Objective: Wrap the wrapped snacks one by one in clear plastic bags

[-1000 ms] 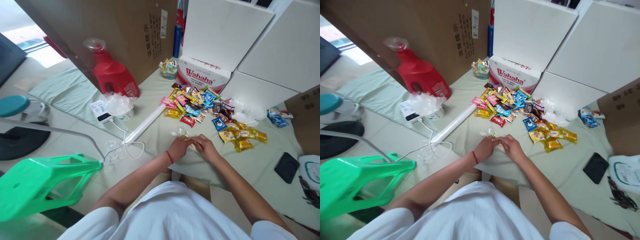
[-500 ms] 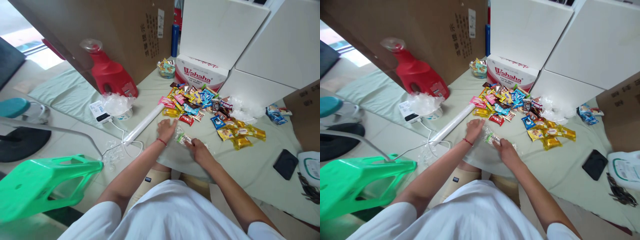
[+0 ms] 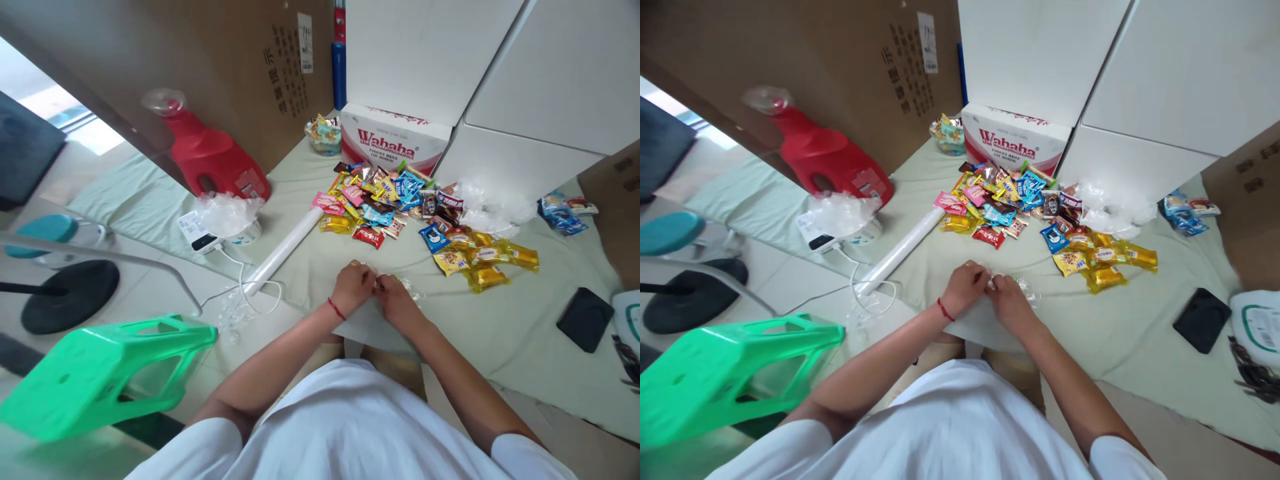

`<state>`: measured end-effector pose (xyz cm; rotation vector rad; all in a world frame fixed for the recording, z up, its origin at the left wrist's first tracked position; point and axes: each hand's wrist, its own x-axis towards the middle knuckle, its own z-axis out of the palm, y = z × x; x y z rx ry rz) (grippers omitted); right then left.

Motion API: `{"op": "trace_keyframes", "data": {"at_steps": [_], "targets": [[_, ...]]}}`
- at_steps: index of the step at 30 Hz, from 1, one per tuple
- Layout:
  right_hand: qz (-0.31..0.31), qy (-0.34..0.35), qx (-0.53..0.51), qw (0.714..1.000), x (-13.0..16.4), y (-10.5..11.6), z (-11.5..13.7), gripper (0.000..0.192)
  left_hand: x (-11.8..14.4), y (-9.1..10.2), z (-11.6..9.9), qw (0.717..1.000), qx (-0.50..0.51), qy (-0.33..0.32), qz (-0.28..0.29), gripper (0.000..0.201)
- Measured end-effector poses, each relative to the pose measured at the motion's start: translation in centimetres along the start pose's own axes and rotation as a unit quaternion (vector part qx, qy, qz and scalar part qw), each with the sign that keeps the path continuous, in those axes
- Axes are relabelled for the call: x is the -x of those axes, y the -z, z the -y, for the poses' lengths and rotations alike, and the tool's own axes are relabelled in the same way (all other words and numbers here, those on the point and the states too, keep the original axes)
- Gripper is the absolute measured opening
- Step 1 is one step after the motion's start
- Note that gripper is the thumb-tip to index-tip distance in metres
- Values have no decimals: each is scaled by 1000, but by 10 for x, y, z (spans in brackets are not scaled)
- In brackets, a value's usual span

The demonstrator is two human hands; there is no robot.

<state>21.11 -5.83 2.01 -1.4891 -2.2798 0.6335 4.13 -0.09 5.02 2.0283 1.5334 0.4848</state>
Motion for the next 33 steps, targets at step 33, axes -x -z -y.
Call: {"op": "trace_keyframes", "data": {"at_steps": [33], "targets": [[-164,-251,-618,727,22,-10,6,45,26,-47,-1,968,-33,-247,-19,25]]}}
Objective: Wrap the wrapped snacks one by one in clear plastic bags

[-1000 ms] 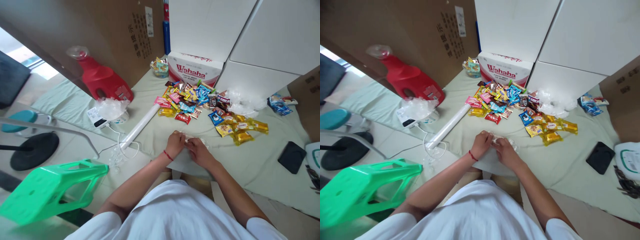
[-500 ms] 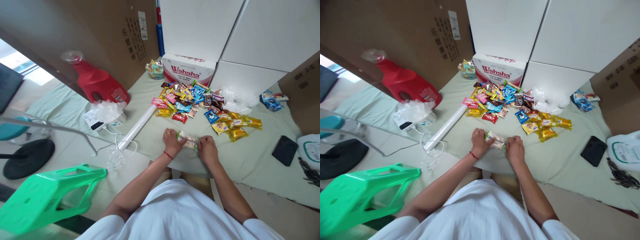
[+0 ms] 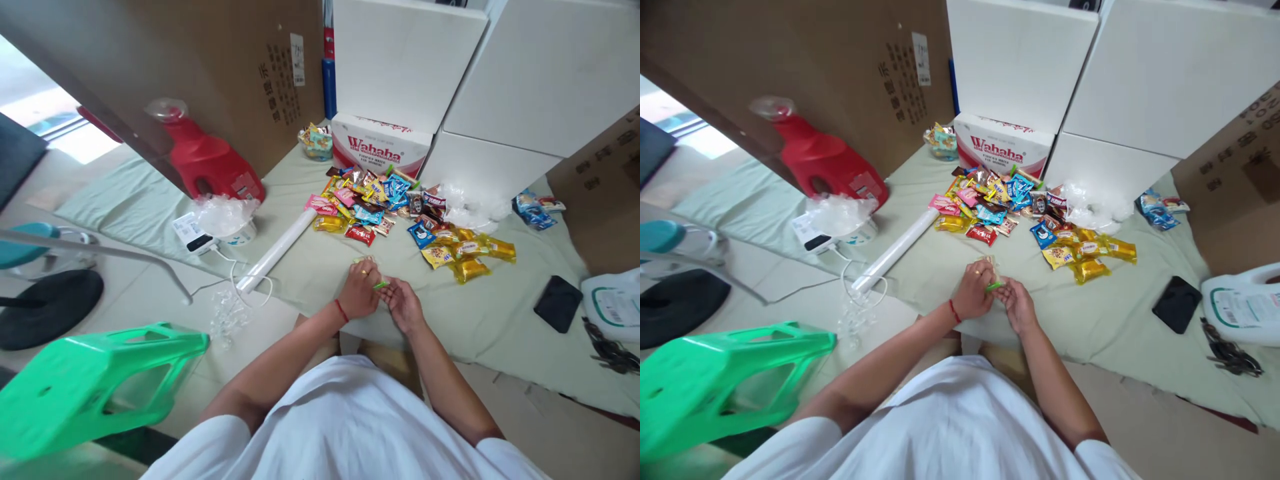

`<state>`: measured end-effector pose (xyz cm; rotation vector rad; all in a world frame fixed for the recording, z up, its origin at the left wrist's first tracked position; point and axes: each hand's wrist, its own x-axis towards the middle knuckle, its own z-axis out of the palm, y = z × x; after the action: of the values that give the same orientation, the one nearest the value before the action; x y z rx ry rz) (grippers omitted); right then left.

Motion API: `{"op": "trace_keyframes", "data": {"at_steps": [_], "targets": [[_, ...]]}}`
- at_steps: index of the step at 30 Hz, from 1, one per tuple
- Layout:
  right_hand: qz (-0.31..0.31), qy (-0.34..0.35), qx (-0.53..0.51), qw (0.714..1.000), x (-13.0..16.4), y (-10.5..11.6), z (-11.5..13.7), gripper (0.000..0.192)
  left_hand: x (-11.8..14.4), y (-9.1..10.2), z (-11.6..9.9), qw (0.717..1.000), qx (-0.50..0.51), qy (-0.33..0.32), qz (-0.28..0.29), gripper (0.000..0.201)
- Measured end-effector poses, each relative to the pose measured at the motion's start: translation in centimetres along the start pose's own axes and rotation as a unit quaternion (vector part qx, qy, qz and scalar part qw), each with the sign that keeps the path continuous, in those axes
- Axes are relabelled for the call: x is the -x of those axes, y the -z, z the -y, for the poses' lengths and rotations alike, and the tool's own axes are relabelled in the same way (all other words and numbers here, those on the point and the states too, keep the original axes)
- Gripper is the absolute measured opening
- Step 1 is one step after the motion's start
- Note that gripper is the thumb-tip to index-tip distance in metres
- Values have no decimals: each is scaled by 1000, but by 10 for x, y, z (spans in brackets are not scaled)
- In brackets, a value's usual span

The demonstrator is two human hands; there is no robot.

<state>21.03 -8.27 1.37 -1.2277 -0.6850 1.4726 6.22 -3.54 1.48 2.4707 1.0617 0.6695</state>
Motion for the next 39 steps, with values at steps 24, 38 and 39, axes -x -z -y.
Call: {"op": "trace_keyframes", "data": {"at_steps": [24,38,39], "targets": [[123,29,11,992,23,15,-7,99,-2,3,-12,622,693,354,-86,54],[-74,36,-48,995,63,68,42,48,-41,-33,-76,885,435,158,-46,44],[-124,54,-42,990,62,87,54,47,-43,-32,-74,896,419,139,-42,43]]}}
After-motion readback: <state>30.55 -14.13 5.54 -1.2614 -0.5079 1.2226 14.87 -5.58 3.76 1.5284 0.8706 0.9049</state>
